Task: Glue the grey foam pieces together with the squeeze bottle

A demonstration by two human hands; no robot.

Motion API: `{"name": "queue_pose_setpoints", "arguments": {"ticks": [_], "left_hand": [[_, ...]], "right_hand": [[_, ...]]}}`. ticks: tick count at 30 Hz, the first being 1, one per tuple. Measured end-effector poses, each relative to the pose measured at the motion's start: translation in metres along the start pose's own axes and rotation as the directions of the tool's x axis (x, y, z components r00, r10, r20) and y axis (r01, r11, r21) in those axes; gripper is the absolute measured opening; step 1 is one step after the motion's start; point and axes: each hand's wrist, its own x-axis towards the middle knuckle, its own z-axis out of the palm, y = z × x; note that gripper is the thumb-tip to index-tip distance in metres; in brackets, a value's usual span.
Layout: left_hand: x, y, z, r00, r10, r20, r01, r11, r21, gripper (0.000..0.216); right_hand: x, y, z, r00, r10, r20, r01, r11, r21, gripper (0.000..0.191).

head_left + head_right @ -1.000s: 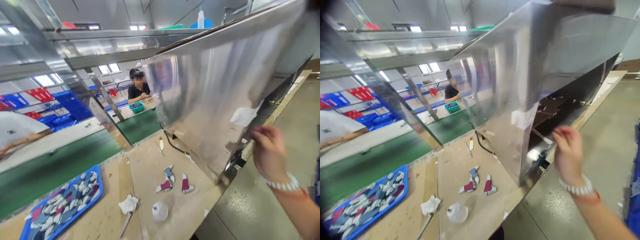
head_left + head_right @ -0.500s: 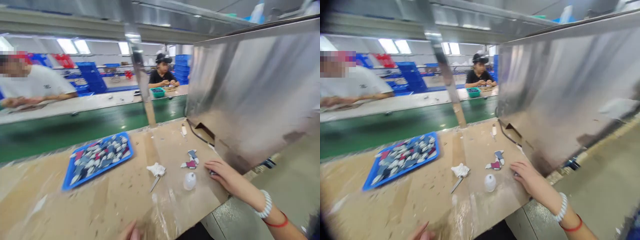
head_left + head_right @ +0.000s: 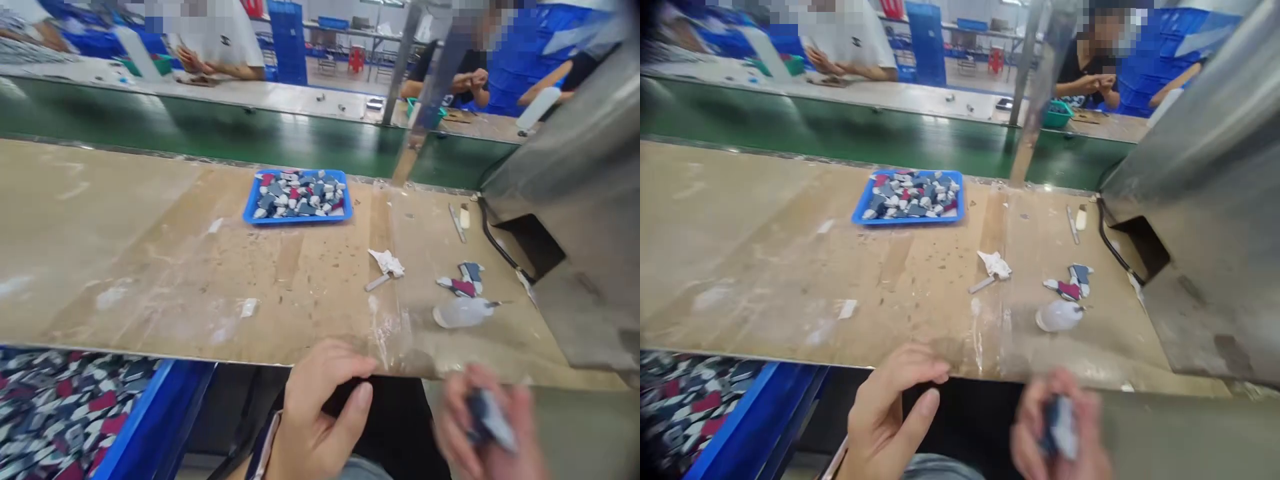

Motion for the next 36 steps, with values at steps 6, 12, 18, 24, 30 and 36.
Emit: {"name": "queue_pose_setpoints", "arguments": {"ticks": [6,12,18,24,30,36], "left_hand": [[0.007,-0.001,-0.005,0.949,-0.091,0.301,0.117,0.991,-0.069,0.026],[0.0,-0.006,-0.006,0.933,-0.168,0.317,0.197,0.979,-0.06,0.031],[-0.002,-0.007,-0.005,0.945,-0.225,0.236,0.257,0.96,-0.114,0.029],[0.0,-0.007,-0.003,0.948,-0.213,0.236,0.247,0.961,-0.126,0.027],[0.0,-0.009,-0.002,0.95,-0.198,0.242,0.228,0.968,-0.106,0.026],[0.0,0.006,-0.004,0.955,-0.118,0.273,0.133,0.991,-0.036,0.038]], "right_hand": [[0.009,0.025,0.081,0.971,0.199,0.136,-0.241,0.829,0.506,0.038],[0.008,0.021,0.082,0.925,0.281,0.257,-0.379,0.747,0.546,0.032],[0.009,0.018,0.085,0.913,0.301,0.274,-0.407,0.698,0.589,0.026],[0.008,0.013,0.089,0.917,0.33,0.224,-0.396,0.69,0.606,0.031],[0.006,0.012,0.092,0.929,0.331,0.164,-0.358,0.699,0.62,0.035],[0.005,0.019,0.09,0.957,0.249,0.147,-0.287,0.754,0.591,0.026]]}}
